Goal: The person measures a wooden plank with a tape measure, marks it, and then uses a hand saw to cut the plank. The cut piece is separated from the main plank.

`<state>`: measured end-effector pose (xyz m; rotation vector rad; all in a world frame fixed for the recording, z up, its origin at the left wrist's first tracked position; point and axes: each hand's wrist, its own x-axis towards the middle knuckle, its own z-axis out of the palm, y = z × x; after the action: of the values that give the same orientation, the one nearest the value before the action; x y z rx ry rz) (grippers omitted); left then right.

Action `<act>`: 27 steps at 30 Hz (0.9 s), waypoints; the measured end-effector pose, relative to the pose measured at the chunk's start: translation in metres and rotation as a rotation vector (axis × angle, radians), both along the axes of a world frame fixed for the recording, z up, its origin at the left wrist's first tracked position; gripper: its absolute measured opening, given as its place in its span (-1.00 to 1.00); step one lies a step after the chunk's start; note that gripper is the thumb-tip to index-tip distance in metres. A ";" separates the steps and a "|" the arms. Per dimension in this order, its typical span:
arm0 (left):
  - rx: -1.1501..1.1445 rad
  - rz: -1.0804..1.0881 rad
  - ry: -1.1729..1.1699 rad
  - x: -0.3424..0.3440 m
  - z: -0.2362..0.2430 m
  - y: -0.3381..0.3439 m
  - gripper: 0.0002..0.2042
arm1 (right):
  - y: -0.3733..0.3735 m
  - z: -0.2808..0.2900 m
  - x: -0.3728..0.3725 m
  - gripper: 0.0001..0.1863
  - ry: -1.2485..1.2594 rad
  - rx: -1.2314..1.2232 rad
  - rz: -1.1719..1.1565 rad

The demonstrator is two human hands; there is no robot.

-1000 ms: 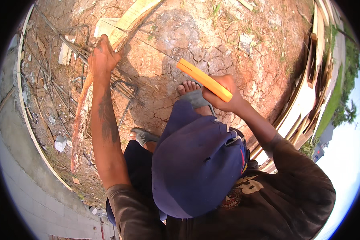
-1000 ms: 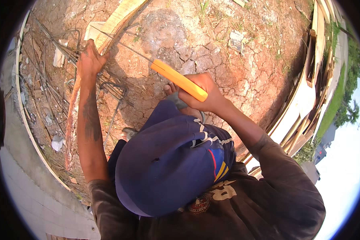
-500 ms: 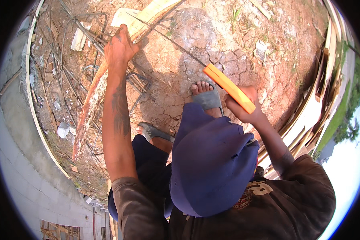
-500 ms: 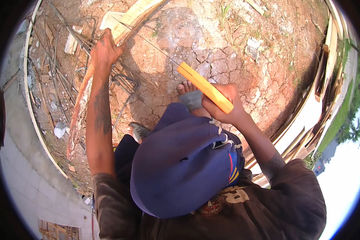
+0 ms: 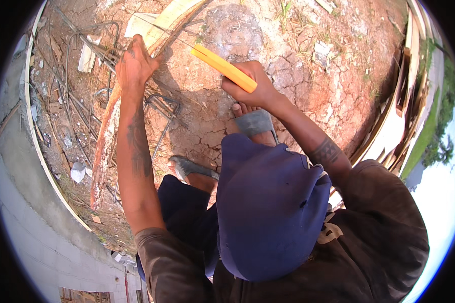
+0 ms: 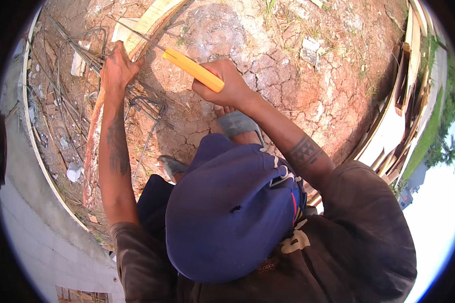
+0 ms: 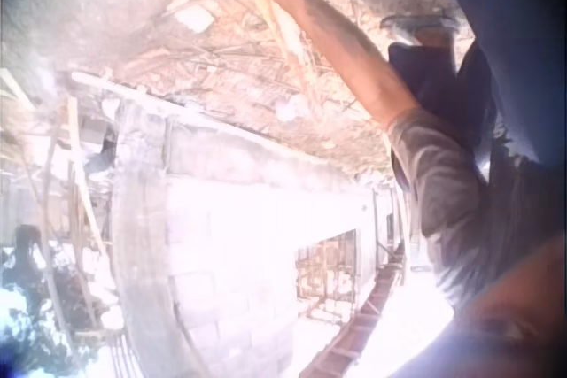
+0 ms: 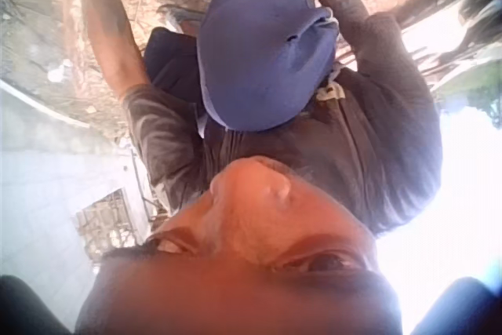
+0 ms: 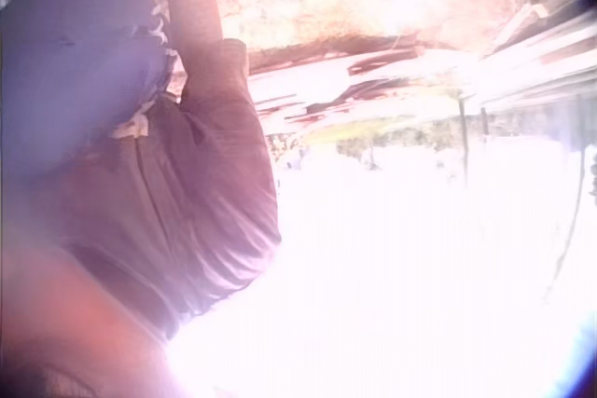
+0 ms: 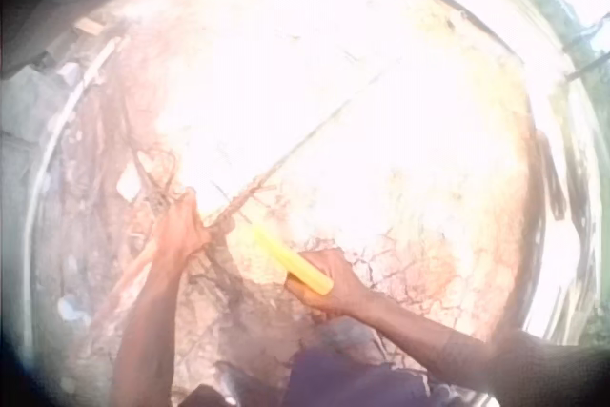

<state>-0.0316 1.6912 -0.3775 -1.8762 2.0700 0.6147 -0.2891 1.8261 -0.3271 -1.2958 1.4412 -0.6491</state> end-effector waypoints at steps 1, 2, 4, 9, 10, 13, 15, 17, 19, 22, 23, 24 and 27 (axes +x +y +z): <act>0.023 0.002 -0.017 0.006 0.003 -0.003 -0.31 | 0.001 0.002 0.004 -0.86 -0.020 0.015 0.003; -0.045 0.001 -0.041 0.013 -0.007 -0.002 -0.30 | 0.001 0.009 0.001 -0.86 -0.040 0.030 0.020; -0.151 -0.025 -0.080 0.032 -0.033 0.015 -0.30 | 0.042 0.048 -0.031 -0.86 0.009 0.102 0.031; -0.077 0.010 -0.014 0.025 -0.021 0.011 -0.24 | 0.049 0.046 -0.025 -0.85 0.097 -0.017 0.073; -0.079 -0.012 -0.014 0.021 -0.024 0.005 -0.24 | 0.026 0.018 -0.012 -0.86 0.040 0.000 0.043; -0.069 -0.045 -0.062 0.018 -0.027 0.001 -0.25 | -0.002 0.001 -0.004 -0.86 -0.012 0.038 0.027; -0.029 -0.019 -0.062 0.025 -0.023 0.015 -0.26 | 0.043 0.043 -0.027 -0.90 0.059 0.072 0.060; -0.088 0.017 -0.057 0.028 -0.015 0.001 -0.26 | 0.060 0.063 -0.049 -0.90 0.061 0.005 0.067; -0.141 0.005 -0.003 0.027 -0.025 0.013 -0.27 | 0.074 0.068 -0.049 -0.87 0.049 -0.011 0.006; -0.220 -0.053 -0.037 0.028 -0.050 0.006 -0.26 | -0.002 -0.001 -0.006 -0.90 0.059 0.046 0.088; -0.018 -0.008 -0.032 0.003 -0.023 -0.003 -0.22 | -0.015 -0.019 -0.001 -0.89 0.074 0.018 0.080; -0.078 -0.013 -0.021 0.008 -0.021 0.003 -0.21 | -0.012 -0.014 0.000 -0.89 0.053 0.032 0.076; -0.246 -0.021 0.021 0.036 -0.035 0.023 -0.23 | 0.043 0.045 -0.026 -0.91 0.025 0.067 0.053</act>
<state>0.0047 1.7145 -0.4123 -1.9800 2.2642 0.3902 -0.3150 1.8687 -0.2819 -1.2896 1.4325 -0.5465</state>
